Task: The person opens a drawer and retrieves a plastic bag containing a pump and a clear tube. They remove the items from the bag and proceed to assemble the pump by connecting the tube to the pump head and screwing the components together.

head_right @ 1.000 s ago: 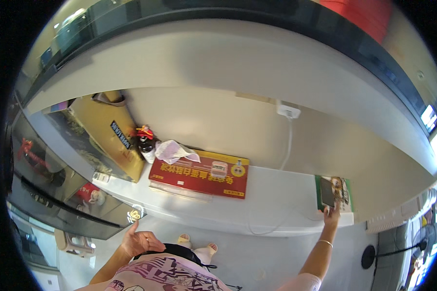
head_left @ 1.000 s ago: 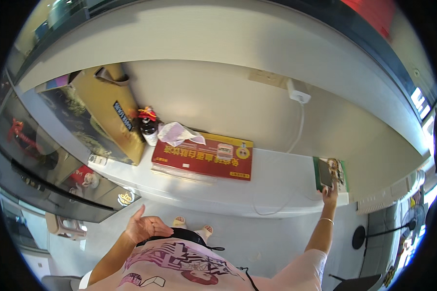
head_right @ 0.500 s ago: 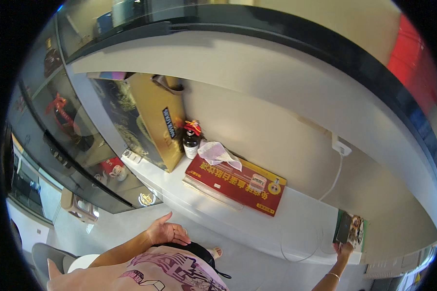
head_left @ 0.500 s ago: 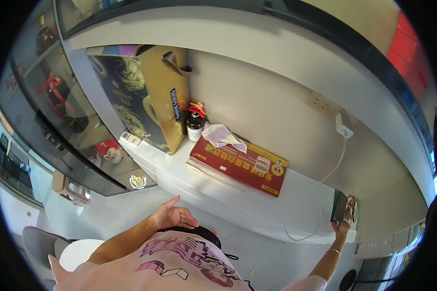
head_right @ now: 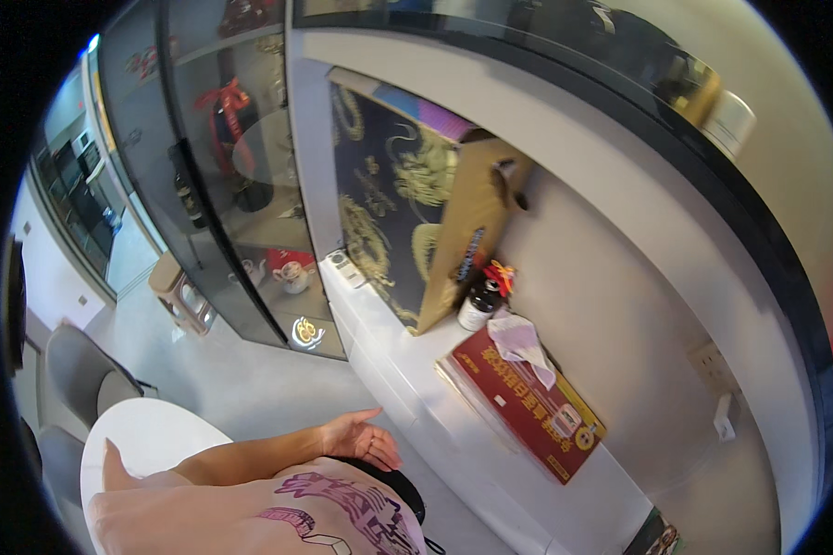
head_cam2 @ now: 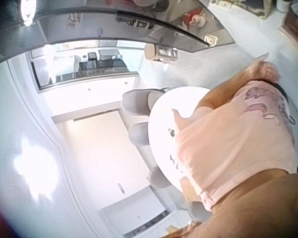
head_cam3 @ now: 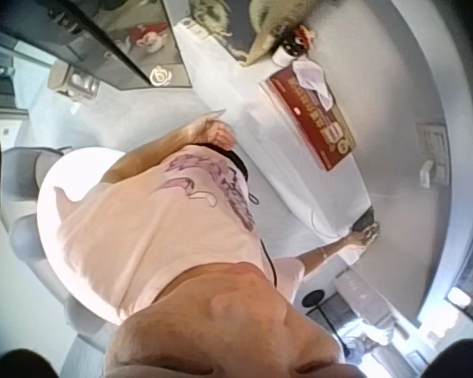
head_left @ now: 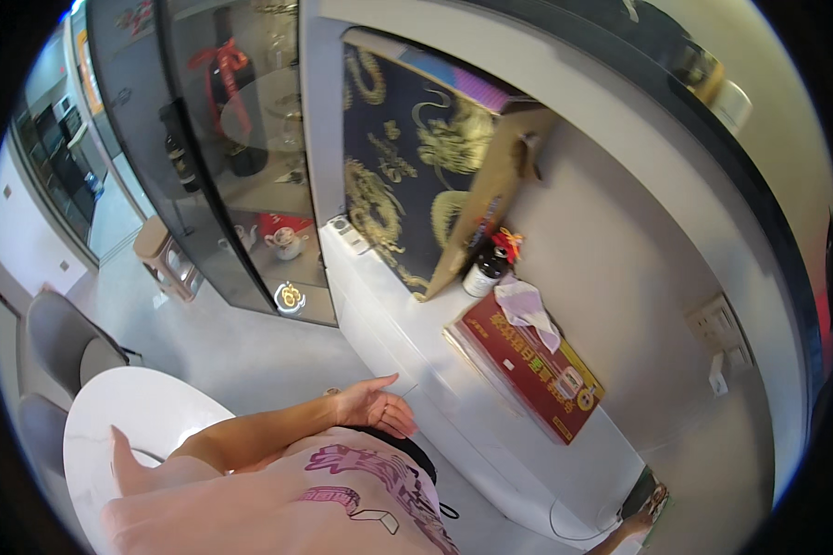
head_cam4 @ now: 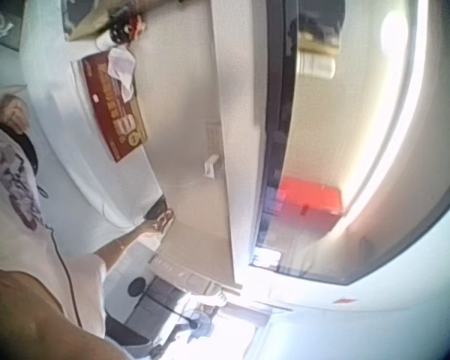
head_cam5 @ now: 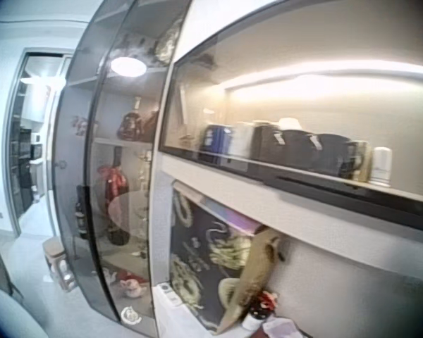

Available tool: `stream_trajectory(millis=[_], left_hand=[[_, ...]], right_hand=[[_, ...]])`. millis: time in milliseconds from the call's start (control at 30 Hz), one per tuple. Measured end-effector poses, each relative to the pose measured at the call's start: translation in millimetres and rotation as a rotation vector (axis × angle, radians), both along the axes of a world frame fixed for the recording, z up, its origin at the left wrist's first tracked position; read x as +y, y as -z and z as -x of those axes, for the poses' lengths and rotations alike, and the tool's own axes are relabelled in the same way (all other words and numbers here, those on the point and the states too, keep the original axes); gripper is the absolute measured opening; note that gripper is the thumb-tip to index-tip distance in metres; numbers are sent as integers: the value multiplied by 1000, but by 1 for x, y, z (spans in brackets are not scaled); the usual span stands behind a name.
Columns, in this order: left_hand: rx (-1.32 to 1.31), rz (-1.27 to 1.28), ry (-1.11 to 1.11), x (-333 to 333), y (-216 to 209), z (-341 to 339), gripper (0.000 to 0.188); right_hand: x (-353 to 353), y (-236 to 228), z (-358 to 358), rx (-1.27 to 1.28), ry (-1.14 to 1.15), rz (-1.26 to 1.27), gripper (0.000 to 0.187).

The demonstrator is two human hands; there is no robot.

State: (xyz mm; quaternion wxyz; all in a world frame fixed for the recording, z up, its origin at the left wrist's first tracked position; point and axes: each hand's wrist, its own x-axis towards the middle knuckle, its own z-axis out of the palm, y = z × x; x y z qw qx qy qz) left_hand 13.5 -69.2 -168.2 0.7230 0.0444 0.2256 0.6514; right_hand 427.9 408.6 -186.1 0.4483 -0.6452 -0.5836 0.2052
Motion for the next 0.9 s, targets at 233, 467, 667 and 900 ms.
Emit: stream_trajectory(millis=[233,467,667,900], left_hand=[[31,-94,15,17,6,9,65],[11,-118,-89,26,4,14,65],[10,-118,-200,42,8,8,62],[-10,-47,-354,45,28,-23,59]], right_hand=[[-106,46,52,-134,-61,-227,14],[-164,105,80,-131,-261,-39,14],[-147,132,96,-70,-471,51,14],[-85,139,125,21,-812,99,15]])
